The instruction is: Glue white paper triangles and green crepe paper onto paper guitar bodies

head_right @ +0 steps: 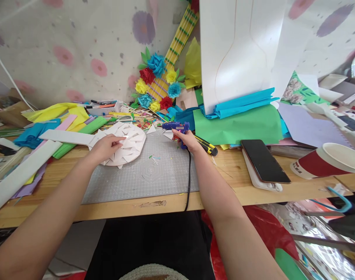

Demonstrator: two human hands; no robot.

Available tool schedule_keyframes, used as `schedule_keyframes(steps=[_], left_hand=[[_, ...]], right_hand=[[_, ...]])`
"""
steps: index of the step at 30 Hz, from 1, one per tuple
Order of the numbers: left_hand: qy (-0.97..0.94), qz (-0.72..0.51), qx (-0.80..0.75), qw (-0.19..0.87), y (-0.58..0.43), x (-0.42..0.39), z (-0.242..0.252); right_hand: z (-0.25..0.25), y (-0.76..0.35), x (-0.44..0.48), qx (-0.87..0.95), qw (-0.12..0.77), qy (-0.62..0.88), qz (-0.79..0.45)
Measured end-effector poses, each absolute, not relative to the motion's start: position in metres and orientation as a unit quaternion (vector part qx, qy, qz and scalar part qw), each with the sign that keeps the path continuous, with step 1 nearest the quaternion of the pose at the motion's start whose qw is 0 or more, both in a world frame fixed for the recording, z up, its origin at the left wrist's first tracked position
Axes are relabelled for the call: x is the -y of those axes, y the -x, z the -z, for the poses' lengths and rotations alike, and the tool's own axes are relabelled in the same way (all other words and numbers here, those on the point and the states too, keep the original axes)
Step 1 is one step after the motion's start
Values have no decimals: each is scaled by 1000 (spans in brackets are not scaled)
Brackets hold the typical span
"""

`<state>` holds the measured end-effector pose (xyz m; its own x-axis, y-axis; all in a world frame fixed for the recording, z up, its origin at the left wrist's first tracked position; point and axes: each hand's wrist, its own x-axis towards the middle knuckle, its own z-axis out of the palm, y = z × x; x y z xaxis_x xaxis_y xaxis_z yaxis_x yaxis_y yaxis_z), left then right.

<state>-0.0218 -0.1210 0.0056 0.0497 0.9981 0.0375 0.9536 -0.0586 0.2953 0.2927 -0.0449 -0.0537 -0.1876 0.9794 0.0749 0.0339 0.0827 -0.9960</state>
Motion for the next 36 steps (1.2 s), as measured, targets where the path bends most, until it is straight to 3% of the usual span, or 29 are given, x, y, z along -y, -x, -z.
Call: schedule_keyframes(steps=[11, 36], left_hand=[[-726, -24, -682, 81, 20, 114, -11], [-714, 2, -698, 54, 12, 116, -9]], right_hand=[[56, -293, 45, 577, 455, 443, -513], [49, -287, 55, 563, 450, 460, -518]])
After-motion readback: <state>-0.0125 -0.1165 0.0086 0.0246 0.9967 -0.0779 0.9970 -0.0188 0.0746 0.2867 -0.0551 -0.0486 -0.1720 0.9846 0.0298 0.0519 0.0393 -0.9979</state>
